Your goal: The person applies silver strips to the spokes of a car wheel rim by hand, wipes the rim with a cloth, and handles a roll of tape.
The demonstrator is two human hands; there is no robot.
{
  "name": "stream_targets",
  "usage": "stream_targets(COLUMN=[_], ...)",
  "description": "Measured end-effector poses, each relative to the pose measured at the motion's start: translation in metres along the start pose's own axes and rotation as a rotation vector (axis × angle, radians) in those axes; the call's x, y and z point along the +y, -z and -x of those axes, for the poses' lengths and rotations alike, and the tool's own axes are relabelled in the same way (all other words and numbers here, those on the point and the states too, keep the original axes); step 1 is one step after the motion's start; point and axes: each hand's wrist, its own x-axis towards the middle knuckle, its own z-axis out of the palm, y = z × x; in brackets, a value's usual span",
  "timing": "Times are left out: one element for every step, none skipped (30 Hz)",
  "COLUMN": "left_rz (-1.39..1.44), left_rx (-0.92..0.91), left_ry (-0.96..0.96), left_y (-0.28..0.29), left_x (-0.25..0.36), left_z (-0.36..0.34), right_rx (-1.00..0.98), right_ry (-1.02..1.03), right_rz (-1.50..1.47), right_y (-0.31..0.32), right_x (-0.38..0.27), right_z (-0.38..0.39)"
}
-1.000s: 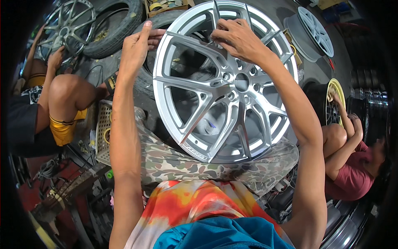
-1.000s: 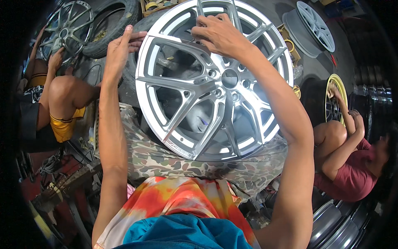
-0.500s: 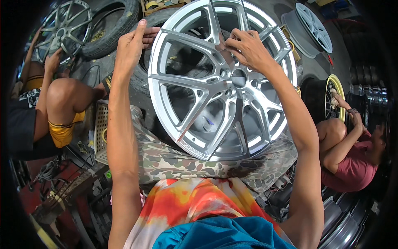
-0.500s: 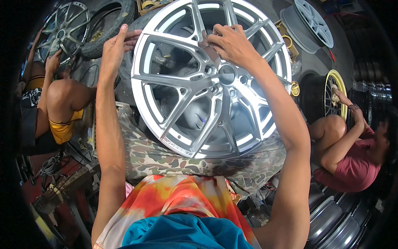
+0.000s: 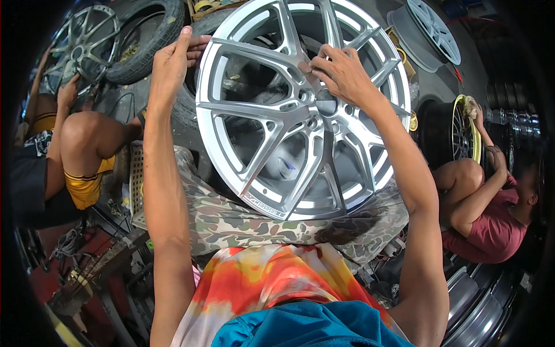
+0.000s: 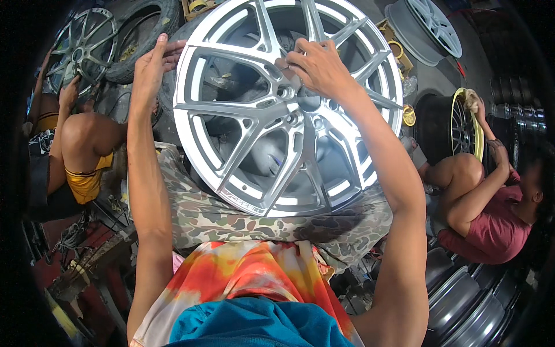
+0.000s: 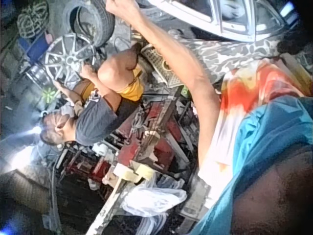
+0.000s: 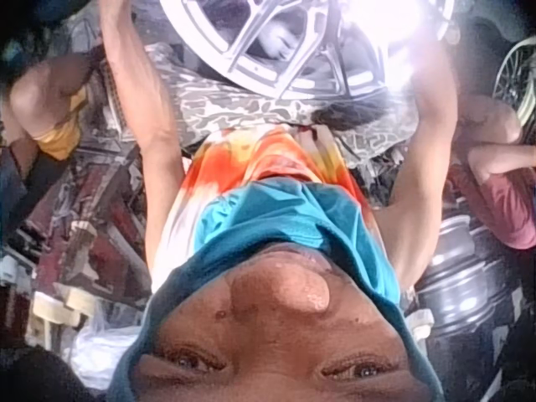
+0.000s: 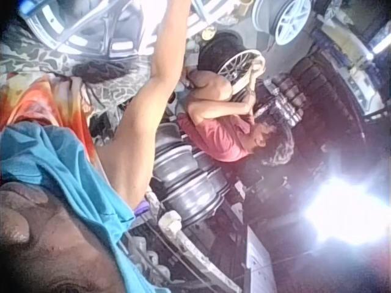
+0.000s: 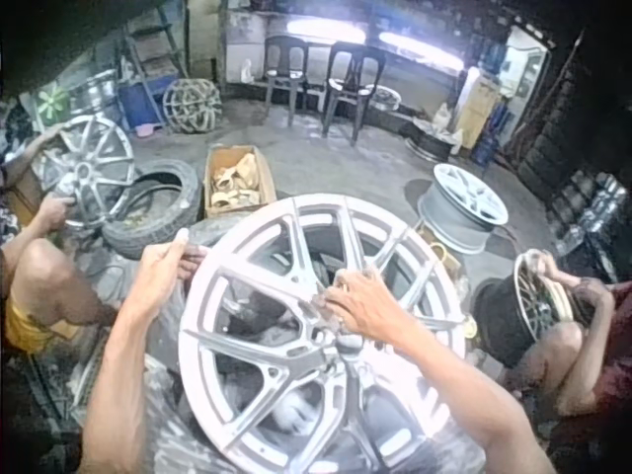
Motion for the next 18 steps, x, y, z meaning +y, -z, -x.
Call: stream_targets(left_rz=[0.0,0.005,0.009,0.01,0.005,0.0,-0.001,-0.001,-0.001,-0.001,0.003,0.007,0.007,-0.001,-0.009,-0.008,0.004,0.017], left_rx=[-0.002,-0.003,-0.005,-0.007,-0.004,-0.002,-0.003,-0.005,-0.008,-0.009,0.0,0.009,0.007,0.002,-0.002,-0.004,-0.01,-0.017], left_ry=[0.0,0.0,0.0,-0.001,-0.003,-0.005,-0.006,-0.003,0.0,0.0,0.006,0.012,0.012,0.001,-0.009,-0.009,-0.007,-0.006], left_y=[0.0,-0.002,-0.003,-0.003,-0.003,-0.002,-0.002,-0.002,-0.002,-0.001,0.0,0.0,0.0,0.0,0.0,0.0,0.0,0.0], left_x=[0.0,0.001,0.002,0.002,0.002,0.002,0.002,0.001,0.001,0.0,0.0,-0.001,-0.002,-0.003,-0.004,-0.006,-0.006,-0.007], left_z=[0.0,0.001,0.001,0.001,0.001,0.001,0.001,0.001,0.001,0.0,0.0,-0.001,-0.001,-0.002,-0.002,-0.004,-0.004,-0.004], right_rx=[-0.007,-0.013,-0.013,-0.013,-0.011,-0.01,-0.001,0.008,0.008,0.009,0.01,0.01,0.058,0.106,0.106,0.111,0.116,0.115], right_ry=[-0.024,-0.048,-0.05,-0.066,-0.082,-0.083,-0.081,-0.079,-0.081,-0.089,-0.098,-0.1,-0.083,-0.067,-0.069,-0.059,-0.047,-0.048], right_rz=[-0.012,-0.023,-0.022,-0.038,-0.055,-0.055,-0.036,-0.018,-0.017,-0.053,-0.088,-0.088,-0.064,-0.039,-0.038,-0.03,-0.023,-0.024], right_y=[-0.003,-0.004,-0.005,-0.006,-0.007,-0.009,-0.011,-0.01,-0.009,-0.009,-0.008,-0.009,-0.012,-0.014,-0.015,-0.016,-0.016,-0.016], right_x=[0.001,0.0,0.0,-0.001,-0.001,0.0,0.001,0.0,-0.001,-0.002,-0.005,-0.006,-0.006,-0.005,-0.004,-0.003,-0.003,-0.003], right_z=[0.006,0.01,0.015,0.019,0.022,0.025,0.028,0.028,0.028,0.028,0.028,0.026,0.023,0.022,0.023,0.025,0.026,0.028])
